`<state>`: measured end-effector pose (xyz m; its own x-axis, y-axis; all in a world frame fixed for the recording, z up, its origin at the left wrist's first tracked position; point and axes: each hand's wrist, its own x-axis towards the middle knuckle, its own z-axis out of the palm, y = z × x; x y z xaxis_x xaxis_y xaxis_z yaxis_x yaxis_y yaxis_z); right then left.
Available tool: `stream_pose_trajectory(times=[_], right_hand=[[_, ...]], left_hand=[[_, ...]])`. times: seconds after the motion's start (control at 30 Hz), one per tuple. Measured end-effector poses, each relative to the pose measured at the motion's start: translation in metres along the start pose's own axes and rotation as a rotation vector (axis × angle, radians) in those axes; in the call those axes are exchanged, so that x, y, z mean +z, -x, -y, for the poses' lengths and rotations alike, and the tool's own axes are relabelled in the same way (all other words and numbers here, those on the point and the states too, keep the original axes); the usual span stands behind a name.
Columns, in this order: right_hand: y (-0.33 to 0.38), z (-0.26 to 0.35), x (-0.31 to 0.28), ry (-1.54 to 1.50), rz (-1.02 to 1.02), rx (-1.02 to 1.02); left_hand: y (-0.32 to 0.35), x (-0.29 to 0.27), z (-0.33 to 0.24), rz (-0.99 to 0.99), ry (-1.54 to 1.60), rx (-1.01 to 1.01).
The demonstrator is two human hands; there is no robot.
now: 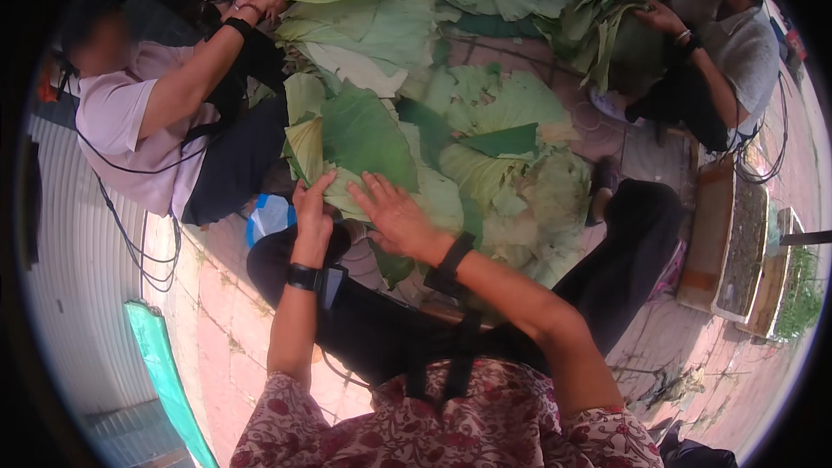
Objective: The person sits cross-legged on a tiled floor and repeatedly picks up large green leaves from a central pile, folds them, and places them into a growing stack. Other people nearby perform similar leaf-handling actions.
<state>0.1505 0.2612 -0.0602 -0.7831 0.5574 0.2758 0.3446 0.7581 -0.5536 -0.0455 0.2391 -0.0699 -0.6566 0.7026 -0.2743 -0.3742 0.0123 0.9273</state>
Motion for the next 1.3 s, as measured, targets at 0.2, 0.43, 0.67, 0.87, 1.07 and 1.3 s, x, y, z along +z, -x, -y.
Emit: stream_pose_trajectory(times=[0.2, 0.43, 0.67, 0.87, 1.07, 1.3], right_hand=[[0.057, -0.021, 0.025, -0.107, -0.010, 0.216], [0.195, -0.112, 0.071, -0.024, 0.232, 0.785], [0.231, -0.179, 0.078, -0.057, -0.095, 0.957], [0.213, -0.210, 0.077, -0.081, -0.427, 0.991], [0.233, -0.225, 0.079, -0.157, -0.403, 0.963], [0.206, -0.182, 0.055, -0.241, -0.396, 1.107]], left_hand=[[-0.129, -0.083, 0.061, -0.253, -0.113, -0.322], [-0.156, -0.078, 0.108, -0.153, -0.523, 0.118], [-0.146, -0.078, 0.133, -0.501, -0.553, -0.240], [-0.109, -0.099, 0.083, -0.189, -0.621, -0.240], [0.033, 0.029, 0.012, 0.346, -0.682, -0.514], [0.073, 0.045, 0.060, 0.716, -0.610, -0.655]])
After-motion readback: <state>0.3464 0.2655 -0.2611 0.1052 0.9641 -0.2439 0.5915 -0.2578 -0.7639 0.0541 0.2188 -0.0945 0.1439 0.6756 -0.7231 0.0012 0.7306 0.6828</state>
